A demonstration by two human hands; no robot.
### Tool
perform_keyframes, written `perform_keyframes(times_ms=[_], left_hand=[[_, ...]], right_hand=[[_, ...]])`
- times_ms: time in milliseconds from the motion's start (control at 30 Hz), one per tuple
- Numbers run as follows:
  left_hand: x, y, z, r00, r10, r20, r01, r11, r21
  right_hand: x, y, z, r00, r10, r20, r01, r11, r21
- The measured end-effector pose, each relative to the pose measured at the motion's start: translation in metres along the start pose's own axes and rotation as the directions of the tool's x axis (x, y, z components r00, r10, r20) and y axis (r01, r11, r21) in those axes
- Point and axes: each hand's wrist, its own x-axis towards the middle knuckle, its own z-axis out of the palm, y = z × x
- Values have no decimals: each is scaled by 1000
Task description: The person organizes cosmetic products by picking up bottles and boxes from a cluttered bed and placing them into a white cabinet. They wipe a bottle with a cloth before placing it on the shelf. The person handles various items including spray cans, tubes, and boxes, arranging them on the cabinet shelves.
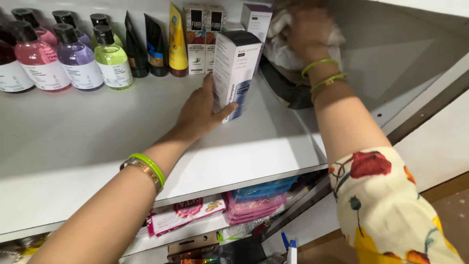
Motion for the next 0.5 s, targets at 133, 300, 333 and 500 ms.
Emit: perform_keyframes(times_ms=[133, 300, 333, 500], left_hand=[[16, -16, 24, 999, 7, -37, -3, 996, 93], [51, -35, 55, 997, -75, -23, 78, 980, 183], [60, -37, 61, 993, -122, 2, 120, 977, 179], [106, -45, 91, 976, -213, 55, 210, 976, 52]], right_hand=[[1, 12, 31, 971, 187, -150, -198, 978, -62], [7, -6, 0, 931, 205, 303, -205, 978, -32], [9, -11, -12, 913, 203, 355, -210, 977, -19], [6, -15, -47, 896, 175, 408, -224, 972, 74]])
